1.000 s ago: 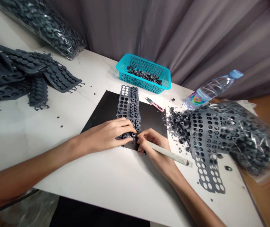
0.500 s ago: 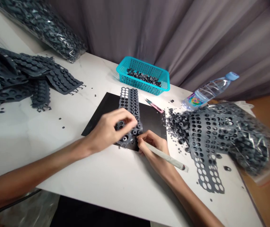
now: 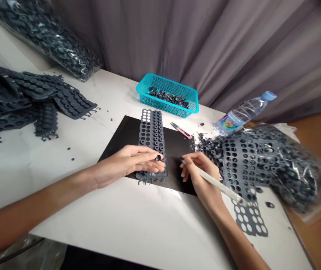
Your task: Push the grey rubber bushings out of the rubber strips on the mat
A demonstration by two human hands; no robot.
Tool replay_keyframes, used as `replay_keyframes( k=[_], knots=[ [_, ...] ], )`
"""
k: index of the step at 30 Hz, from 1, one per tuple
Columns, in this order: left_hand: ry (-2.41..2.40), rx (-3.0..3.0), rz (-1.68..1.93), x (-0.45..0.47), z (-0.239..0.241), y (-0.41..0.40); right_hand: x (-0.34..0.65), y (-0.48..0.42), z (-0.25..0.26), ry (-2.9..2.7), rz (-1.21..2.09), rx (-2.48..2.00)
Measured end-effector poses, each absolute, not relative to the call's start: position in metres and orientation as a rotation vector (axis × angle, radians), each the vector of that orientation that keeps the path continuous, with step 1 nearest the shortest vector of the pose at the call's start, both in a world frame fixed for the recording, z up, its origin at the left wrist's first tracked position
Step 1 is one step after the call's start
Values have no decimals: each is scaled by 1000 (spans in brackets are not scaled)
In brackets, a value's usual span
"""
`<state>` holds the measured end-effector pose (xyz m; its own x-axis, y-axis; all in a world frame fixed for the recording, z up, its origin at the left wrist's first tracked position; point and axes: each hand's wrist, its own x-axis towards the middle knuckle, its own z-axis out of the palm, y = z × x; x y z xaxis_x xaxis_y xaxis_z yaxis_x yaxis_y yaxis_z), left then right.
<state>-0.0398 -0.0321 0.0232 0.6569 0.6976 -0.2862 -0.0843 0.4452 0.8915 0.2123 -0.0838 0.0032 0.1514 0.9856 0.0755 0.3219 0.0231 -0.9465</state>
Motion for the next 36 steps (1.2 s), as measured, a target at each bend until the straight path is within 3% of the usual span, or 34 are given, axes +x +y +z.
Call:
replay_keyframes(
  k=[24,29,36],
  knots=[
    [650,977,508,-38,18,-30,216,-85,2,-1631,632,-1593],
    [723,1425,640,-15,23,44,215,-84,-1,-1646,671,-1554],
    [890,2031,973,42,70,179,215,-83,-8,-1637,789,-1523]
  ],
)
